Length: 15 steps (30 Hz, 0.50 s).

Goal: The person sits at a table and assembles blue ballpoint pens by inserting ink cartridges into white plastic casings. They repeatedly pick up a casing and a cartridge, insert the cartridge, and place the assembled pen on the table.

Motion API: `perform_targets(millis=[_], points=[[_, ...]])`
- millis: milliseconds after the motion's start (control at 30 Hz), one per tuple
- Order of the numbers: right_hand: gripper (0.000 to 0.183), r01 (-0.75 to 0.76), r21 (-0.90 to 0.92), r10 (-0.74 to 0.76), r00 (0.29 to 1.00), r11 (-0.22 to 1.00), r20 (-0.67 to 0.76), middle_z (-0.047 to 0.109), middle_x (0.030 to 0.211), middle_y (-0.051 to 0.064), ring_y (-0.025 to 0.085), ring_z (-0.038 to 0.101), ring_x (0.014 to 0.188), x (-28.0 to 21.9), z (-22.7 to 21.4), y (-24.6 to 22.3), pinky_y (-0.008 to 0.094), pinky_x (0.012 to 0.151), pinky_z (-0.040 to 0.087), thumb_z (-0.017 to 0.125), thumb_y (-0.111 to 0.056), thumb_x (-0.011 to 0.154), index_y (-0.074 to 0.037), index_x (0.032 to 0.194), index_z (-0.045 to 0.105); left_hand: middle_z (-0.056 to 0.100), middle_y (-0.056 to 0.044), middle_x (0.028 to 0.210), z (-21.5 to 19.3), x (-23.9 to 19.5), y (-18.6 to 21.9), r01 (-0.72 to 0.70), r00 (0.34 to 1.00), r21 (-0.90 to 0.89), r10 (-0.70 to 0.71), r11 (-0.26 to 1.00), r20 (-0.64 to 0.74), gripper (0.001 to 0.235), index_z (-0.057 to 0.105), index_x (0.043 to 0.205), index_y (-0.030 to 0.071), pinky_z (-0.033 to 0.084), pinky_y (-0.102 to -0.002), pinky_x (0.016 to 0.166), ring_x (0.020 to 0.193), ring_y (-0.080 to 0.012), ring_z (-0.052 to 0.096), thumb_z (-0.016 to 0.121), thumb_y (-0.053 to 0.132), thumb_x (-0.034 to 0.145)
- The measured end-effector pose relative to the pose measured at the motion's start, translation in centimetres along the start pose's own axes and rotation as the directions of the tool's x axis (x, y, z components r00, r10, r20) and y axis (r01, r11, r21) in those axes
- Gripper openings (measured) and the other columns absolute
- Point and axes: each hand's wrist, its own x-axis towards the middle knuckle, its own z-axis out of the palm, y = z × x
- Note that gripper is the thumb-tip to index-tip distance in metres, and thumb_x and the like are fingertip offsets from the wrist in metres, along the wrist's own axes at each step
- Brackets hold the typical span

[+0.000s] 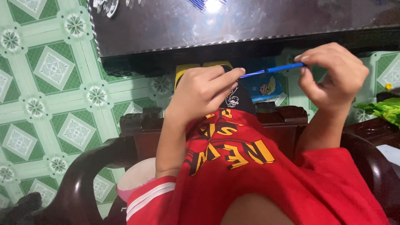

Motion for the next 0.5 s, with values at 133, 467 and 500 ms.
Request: perform_targets(millis=[133,467,500], points=[[0.003,-0.023,0.011,0.022,0.998,1.0,0.063,0.073,0.097,0.029,0.044,0.072,0.088,0.1,0.18,0.04,0.049,0.084,0.055,0.065,0.019,0.1,0.016,0.101,0.064,0.059,-0.005,0.08,0.29,-0.17,-0.01,0.01,1.0,0.01,-0.01,1.0,0.027,0.023,0.067,0.127,0.007,0.042,-0.035,0.053,0.063,-0.0214,0.054,0.068,0.007,0.104],[0.003,-0.011,0.012,0.008,0.985,1.0,0.173,0.073,0.097,0.03,0.043,0.07,0.086,0.62,-0.08,0.13,0.049,0.082,0.054,0.066,0.021,0.099,0.017,0.098,0.067,0.063,-0.005,0.082,-0.3,-0.51,-0.15,0.009,0.999,0.01,-0.01,1.0,0.041,0.022,0.068,0.126,0.007,0.045,-0.035,0.056,0.065,-0.0213,0.057,0.067,0.007,0.104],[0.003,-0.013,0.012,0.011,0.985,1.0,0.174,0.073,0.097,0.03,0.043,0.07,0.086,0.41,-0.06,0.21,0.049,0.082,0.054,0.066,0.021,0.099,0.017,0.098,0.067,0.063,-0.005,0.082,-0.11,-0.65,-0.13,0.011,0.999,0.008,-0.011,1.0,0.042,0.022,0.068,0.126,0.007,0.045,-0.035,0.056,0.065,-0.0213,0.057,0.067,0.007,0.104]])
